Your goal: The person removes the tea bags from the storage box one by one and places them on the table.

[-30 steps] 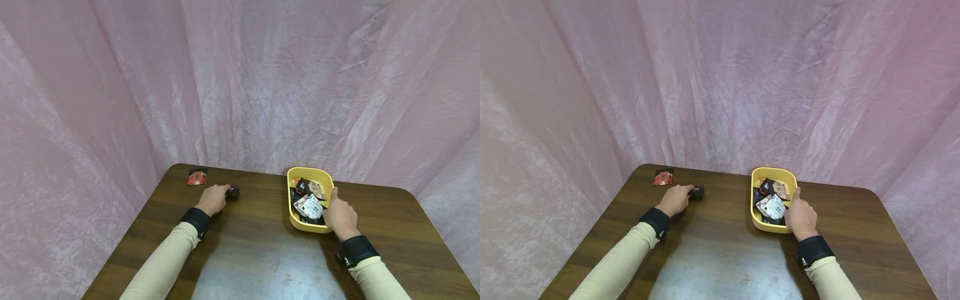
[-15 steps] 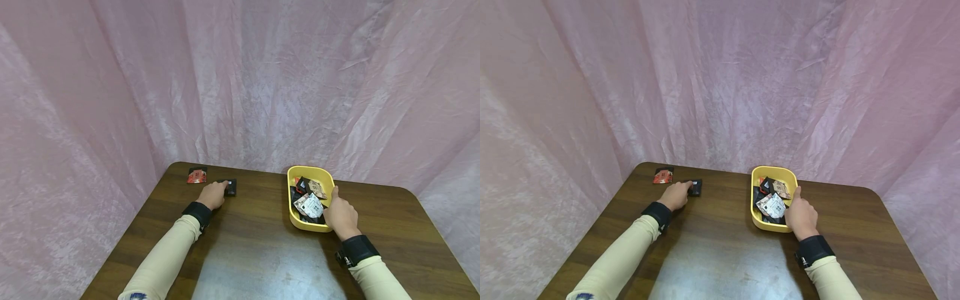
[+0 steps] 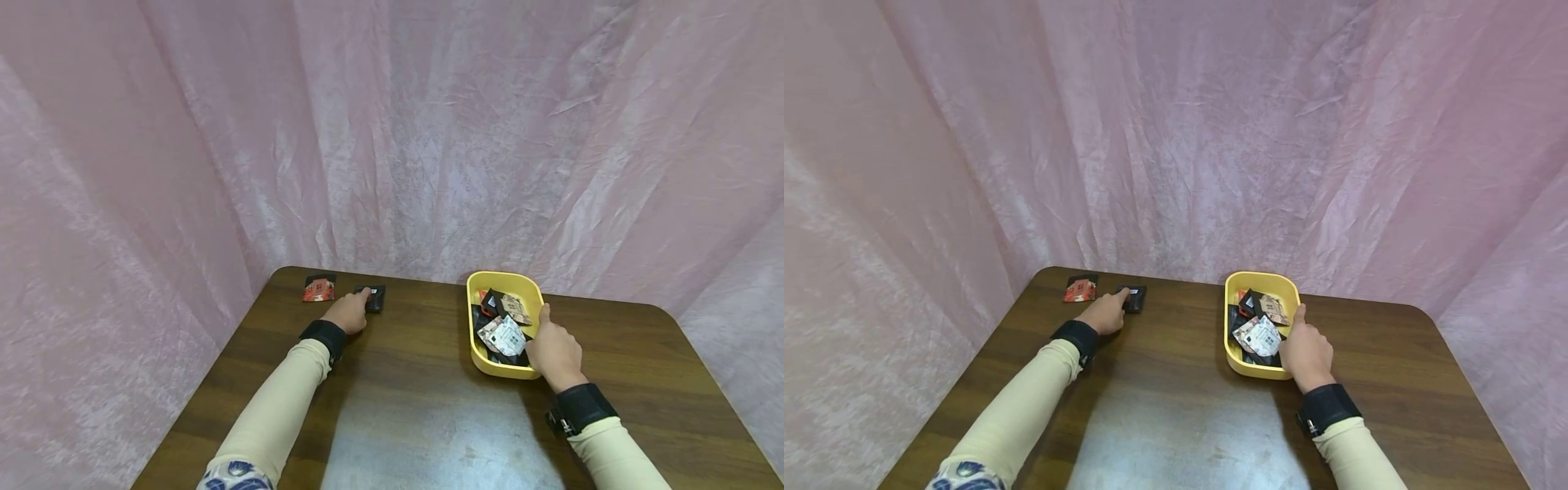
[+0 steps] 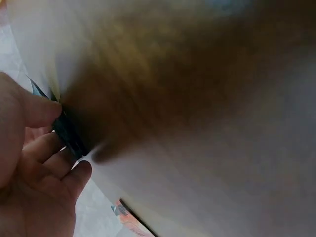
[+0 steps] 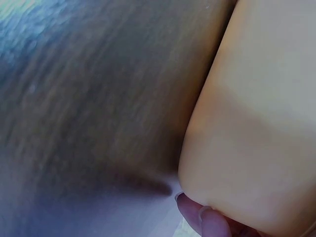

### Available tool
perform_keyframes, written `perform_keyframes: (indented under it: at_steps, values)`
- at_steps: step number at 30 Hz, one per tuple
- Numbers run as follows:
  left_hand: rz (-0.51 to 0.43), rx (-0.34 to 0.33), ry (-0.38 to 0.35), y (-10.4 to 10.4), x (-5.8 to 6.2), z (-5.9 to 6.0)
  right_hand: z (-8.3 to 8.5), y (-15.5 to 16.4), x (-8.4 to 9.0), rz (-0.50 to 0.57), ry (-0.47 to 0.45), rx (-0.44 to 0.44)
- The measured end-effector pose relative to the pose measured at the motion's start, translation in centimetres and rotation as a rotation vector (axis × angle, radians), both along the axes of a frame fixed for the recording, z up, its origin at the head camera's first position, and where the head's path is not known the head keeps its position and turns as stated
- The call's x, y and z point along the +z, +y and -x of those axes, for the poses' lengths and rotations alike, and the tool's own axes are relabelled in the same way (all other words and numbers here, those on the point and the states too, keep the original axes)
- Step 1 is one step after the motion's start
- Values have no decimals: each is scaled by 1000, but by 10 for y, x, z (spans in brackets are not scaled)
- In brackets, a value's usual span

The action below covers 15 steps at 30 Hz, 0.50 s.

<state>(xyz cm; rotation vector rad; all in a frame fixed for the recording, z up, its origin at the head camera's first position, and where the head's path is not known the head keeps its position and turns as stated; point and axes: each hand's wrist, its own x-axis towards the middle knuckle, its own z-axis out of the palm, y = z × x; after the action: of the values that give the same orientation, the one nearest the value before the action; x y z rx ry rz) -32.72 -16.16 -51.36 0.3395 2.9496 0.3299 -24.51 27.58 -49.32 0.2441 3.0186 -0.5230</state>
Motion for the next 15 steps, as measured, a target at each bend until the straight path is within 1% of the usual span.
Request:
perform_keyframes:
  at_steps: [3,4,5,6,10,11,15]
  values:
    - [-15,-11,-54,-3,-3,6,0,-1,-1,-10,0,6]
    - [-15,-24,-54,-6,-11,13,0,-2,-1,-11,-1,7]
    - [-30,-23,-75,-7,-13,15,0,-2,-1,-12,-2,8]
    - [-47,-5,-111,-5,-8,14,-1,-2,-1,-11,-4,7]
    - [-76,-1,-147,-8,-9,18,0,-3,-1,-2,-1,3]
    - [-81,4,-163,-4,-1,13,0,-3,0,-3,0,3]
    - [-73,-18,-185,0,5,9,0,-2,0,-9,7,0]
